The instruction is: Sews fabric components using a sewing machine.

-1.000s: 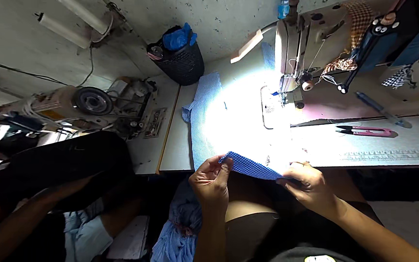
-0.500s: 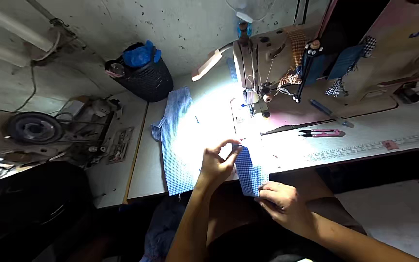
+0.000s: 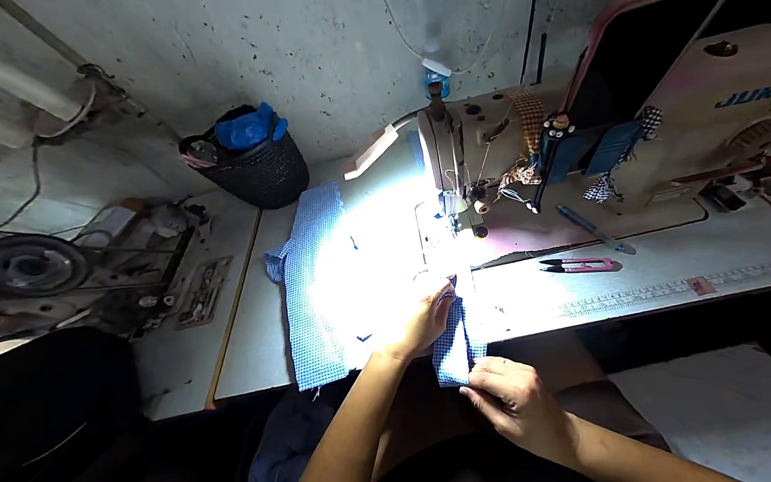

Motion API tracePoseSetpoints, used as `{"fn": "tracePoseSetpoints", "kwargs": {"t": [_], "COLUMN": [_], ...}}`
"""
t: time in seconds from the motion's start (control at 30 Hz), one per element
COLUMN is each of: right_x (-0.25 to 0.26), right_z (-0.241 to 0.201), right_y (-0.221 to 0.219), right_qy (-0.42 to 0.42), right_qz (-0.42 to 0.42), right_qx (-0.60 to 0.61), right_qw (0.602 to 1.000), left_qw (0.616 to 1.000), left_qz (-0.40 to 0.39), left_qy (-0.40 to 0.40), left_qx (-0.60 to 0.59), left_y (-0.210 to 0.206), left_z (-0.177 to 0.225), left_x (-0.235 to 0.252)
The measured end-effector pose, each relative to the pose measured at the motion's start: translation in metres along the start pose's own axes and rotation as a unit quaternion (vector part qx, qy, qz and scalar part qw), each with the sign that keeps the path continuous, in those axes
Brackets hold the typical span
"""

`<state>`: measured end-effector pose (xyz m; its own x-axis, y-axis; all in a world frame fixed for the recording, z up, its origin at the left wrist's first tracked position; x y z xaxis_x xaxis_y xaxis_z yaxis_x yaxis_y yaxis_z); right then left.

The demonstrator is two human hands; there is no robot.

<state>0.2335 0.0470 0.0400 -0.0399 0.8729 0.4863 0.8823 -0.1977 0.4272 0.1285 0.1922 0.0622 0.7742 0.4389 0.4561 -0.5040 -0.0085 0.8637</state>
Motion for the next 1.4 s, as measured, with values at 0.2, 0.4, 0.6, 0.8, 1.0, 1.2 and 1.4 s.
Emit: {"fn": "tracePoseSetpoints", "kwargs": {"t": [0.2,0.4,0.6,0.8,1.0,1.2,1.4], "right_x": [0.004,0.023,0.052,0.078,0.105,0.128,0.141], "right_z": [0.003,0.008,0.022,0.036,0.053,0.06,0.064], "right_y": [0.002,0.007,0.009,0.008,0.007,0.006,0.005], "right_qy": [-0.028,-0.046,-0.081,-0.115,-0.118,-0.124,-0.098], "right_qz": [0.003,0.028,0.033,0.022,0.022,0.011,0.02], "right_qx": [0.025,0.011,-0.012,-0.025,-0.047,-0.073,-0.088], "right_qw": [0.999,0.998,0.996,0.993,0.992,0.99,0.991], "left_qw": [1.0,0.999,0.995,0.995,0.998,0.994,0.975], "left_qz": [-0.002,-0.036,-0.076,-0.054,-0.011,-0.026,0.053], "left_qy": [-0.004,0.031,0.064,0.075,0.063,0.107,0.215], "left_qx": [0.014,-0.008,-0.031,-0.03,-0.01,0.015,0.013], "left_y": [0.0,0.0,-0.002,-0.002,-0.004,0.006,0.035], "left_z": [-0.007,-0.026,-0.05,-0.074,-0.099,-0.107,-0.108], "left_x": [0.005,0.021,0.042,0.057,0.067,0.079,0.06]}}
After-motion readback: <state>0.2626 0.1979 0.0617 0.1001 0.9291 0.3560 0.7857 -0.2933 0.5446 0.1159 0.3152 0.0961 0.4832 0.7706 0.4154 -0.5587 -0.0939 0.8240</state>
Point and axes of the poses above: each hand's wrist, its own x-axis towards the middle knuckle, its own y-axis out of the back of the hand, z = x × y, the point moved 7 cm from there along x, towards the middle knuckle, and after that the axes turned 14 degrees about -y, right-handed, at the moved point
